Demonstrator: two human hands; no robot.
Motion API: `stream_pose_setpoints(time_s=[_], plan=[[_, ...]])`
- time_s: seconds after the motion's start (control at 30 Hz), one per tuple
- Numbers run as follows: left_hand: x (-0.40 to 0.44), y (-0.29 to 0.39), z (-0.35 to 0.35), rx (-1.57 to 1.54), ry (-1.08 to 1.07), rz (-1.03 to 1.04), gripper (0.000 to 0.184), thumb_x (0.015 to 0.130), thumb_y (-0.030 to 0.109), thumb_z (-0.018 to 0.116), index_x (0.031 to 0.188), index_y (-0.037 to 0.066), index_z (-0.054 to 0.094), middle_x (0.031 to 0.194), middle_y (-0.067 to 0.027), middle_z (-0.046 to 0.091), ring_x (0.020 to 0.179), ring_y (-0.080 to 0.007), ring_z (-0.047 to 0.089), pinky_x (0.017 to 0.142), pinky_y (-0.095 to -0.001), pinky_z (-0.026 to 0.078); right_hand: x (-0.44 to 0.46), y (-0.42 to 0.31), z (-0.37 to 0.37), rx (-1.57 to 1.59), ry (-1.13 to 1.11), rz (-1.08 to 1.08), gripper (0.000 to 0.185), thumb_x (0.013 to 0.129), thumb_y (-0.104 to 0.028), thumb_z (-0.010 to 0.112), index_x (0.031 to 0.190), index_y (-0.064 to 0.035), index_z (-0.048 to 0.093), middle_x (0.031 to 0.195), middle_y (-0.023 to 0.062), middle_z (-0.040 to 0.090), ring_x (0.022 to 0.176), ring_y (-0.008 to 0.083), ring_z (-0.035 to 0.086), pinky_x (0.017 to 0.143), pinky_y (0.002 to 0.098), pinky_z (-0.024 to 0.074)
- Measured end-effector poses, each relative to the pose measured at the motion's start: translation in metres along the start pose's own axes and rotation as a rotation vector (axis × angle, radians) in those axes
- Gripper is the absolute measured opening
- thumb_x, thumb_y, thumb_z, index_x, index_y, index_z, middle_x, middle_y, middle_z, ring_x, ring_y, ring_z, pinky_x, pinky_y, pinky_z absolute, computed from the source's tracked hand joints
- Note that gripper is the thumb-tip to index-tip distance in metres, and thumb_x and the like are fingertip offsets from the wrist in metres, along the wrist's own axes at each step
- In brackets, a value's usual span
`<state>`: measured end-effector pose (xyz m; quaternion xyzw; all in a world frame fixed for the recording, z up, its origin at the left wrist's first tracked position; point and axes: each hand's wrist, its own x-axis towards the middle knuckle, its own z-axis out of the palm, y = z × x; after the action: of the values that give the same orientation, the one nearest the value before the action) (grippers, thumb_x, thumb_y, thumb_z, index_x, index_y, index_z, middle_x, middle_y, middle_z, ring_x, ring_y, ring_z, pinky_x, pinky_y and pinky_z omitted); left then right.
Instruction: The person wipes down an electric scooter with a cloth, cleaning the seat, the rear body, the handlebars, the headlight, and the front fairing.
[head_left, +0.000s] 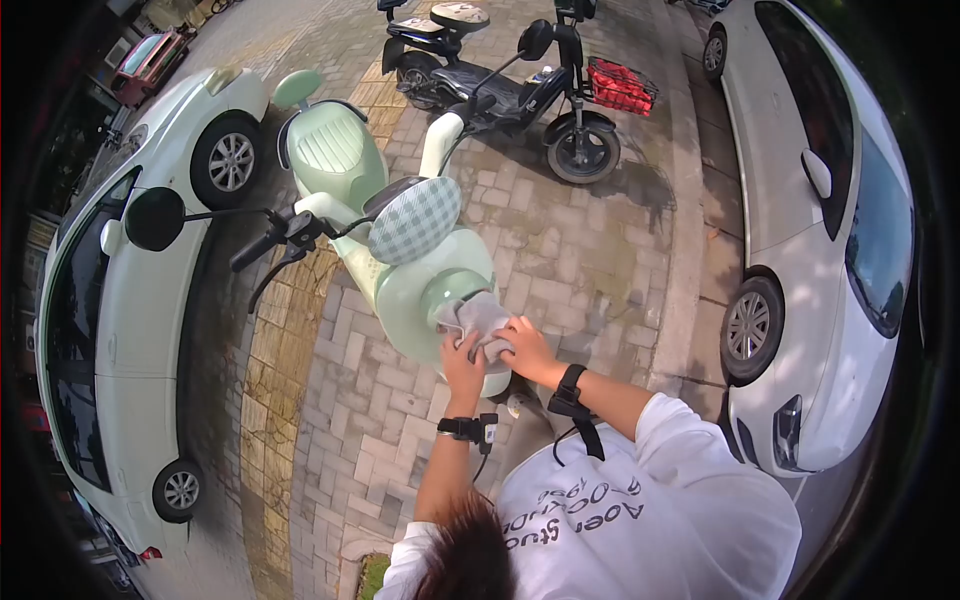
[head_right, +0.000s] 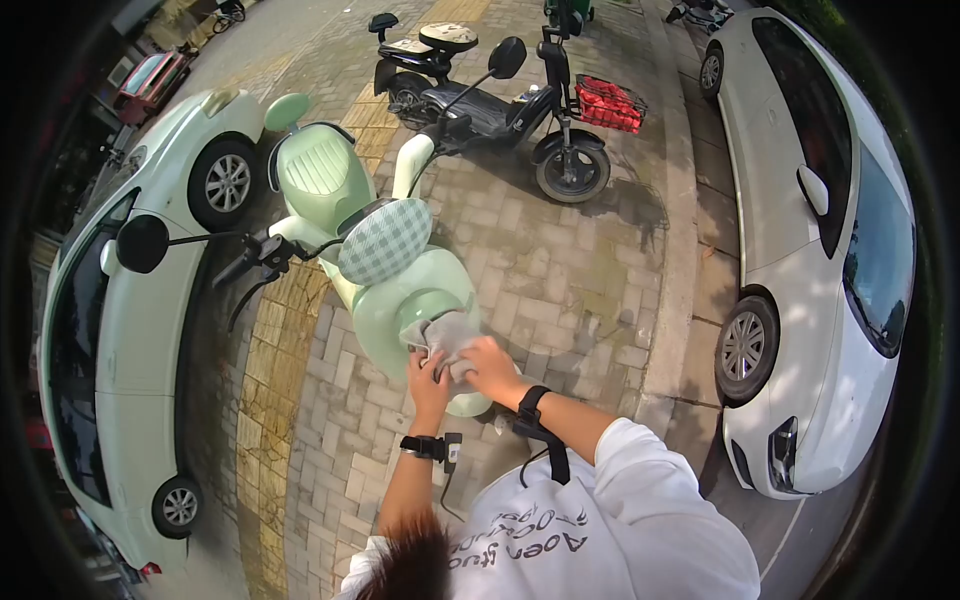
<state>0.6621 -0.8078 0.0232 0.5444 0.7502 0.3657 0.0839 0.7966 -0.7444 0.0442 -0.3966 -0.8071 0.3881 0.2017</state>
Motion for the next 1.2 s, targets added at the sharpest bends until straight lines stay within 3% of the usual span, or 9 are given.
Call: stream_pose_setpoints(time_s=[0.13, 0.2, 0.37, 0.53, 0.6, 0.73, 0.83, 1.0, 1.2], plan=[[0.058, 0.005, -0.019, 0.108, -0.017, 0.104, 0.034, 0.067, 0.004, 0.061, 0.100, 0.010, 0.059, 0.101, -0.0127, 0.046, 0.090, -0.0327, 0.043, 0.077, -0.0391, 0.037, 0.037, -0.015, 0.012, -0.024, 0.372, -0.101, 0.029, 0.060, -0.004, 0.055, 0.088, -0.0066, 0.060, 0.085, 0.0112, 0.048, 0.086, 0.0284, 0.045, 0.072, 0.0396, 0.0371], [0.081, -0.005, -0.017, 0.259, -0.074, 0.155, 0.033, 0.069, 0.006, 0.059, 0.102, 0.009, 0.057, 0.105, -0.0144, 0.046, 0.092, -0.0347, 0.042, 0.080, -0.0407, 0.037, 0.059, -0.010, 0.022, -0.004, 0.391, -0.078, 0.029, 0.060, -0.004, 0.055, 0.088, -0.0068, 0.060, 0.086, 0.0111, 0.048, 0.085, 0.0285, 0.045, 0.071, 0.0384, 0.0363], [0.111, -0.055, -0.003, 0.351, -0.383, 0.092, 0.029, 0.074, 0.011, 0.055, 0.103, 0.007, 0.056, 0.107, -0.0152, 0.046, 0.093, -0.0355, 0.042, 0.080, -0.0417, 0.037, 0.109, 0.010, 0.052, 0.075, 0.256, 0.113, 0.041, 0.062, -0.009, 0.057, 0.103, -0.0083, 0.055, 0.090, 0.0088, 0.047, 0.087, 0.0269, 0.044, 0.070, 0.0384, 0.0354], [0.139, -0.060, -0.005, 0.294, -0.541, 0.051, 0.026, 0.077, 0.009, 0.052, 0.101, 0.003, 0.057, 0.102, -0.0149, 0.049, 0.091, -0.0343, 0.045, 0.079, -0.0409, 0.038, 0.127, 0.017, 0.057, 0.053, 0.199, 0.211, 0.042, 0.064, -0.018, 0.057, 0.105, -0.0097, 0.054, 0.094, 0.0066, 0.046, 0.093, 0.0238, 0.042, 0.074, 0.0375, 0.0323], [0.148, -0.063, -0.006, 0.236, -0.580, 0.061, 0.024, 0.076, 0.007, 0.052, 0.098, -0.001, 0.058, 0.098, -0.0147, 0.051, 0.090, -0.0327, 0.046, 0.077, -0.0395, 0.039, 0.136, 0.020, 0.061, 0.084, 0.130, 0.253, 0.034, 0.065, -0.020, 0.057, 0.096, -0.0064, 0.057, 0.093, 0.0085, 0.046, 0.094, 0.0242, 0.042, 0.074, 0.0381, 0.0322], [0.136, -0.067, -0.014, 0.242, -0.475, 0.069, 0.023, 0.075, 0.004, 0.052, 0.096, -0.002, 0.058, 0.095, -0.0146, 0.051, 0.088, -0.0326, 0.047, 0.077, -0.0394, 0.039, 0.150, 0.016, 0.069, -0.003, -0.002, 0.195, 0.028, 0.065, -0.021, 0.058, 0.087, -0.0042, 0.058, 0.093, 0.0107, 0.048, 0.095, 0.0246, 0.042, 0.075, 0.0386, 0.0321], [0.118, -0.075, -0.030, 0.295, -0.345, -0.033, 0.024, 0.073, 0.002, 0.052, 0.096, -0.002, 0.058, 0.095, -0.0146, 0.051, 0.088, -0.0326, 0.047, 0.077, -0.0393, 0.039, 0.147, -0.004, 0.072, -0.164, -0.072, -0.056, 0.028, 0.066, -0.022, 0.059, 0.086, -0.0035, 0.058, 0.083, 0.0092, 0.049, 0.090, 0.0239, 0.045, 0.076, 0.0369, 0.0339], [0.120, -0.097, -0.076, 0.329, -0.159, -0.079, 0.026, 0.073, -0.002, 0.050, 0.098, -0.001, 0.058, 0.098, -0.0154, 0.050, 0.089, -0.0322, 0.045, 0.077, -0.0397, 0.039, 0.153, -0.045, 0.088, -0.128, -0.003, -0.435, 0.030, 0.066, -0.017, 0.055, 0.091, 0.0001, 0.057, 0.086, 0.0080, 0.051, 0.086, 0.0205, 0.045, 0.074, 0.0314, 0.0346], [0.151, -0.133, -0.077, 0.049, -0.097, 0.032, 0.034, 0.075, 0.001, 0.049, 0.109, 0.004, 0.052, 0.104, -0.0155, 0.048, 0.091, -0.0331, 0.043, 0.079, -0.0409, 0.036, 0.176, -0.087, 0.091, -0.454, 0.118, -0.523, 0.034, 0.068, -0.011, 0.049, 0.099, 0.0030, 0.054, 0.089, 0.0055, 0.052, 0.082, 0.0164, 0.046, 0.069, 0.0277, 0.0370]])
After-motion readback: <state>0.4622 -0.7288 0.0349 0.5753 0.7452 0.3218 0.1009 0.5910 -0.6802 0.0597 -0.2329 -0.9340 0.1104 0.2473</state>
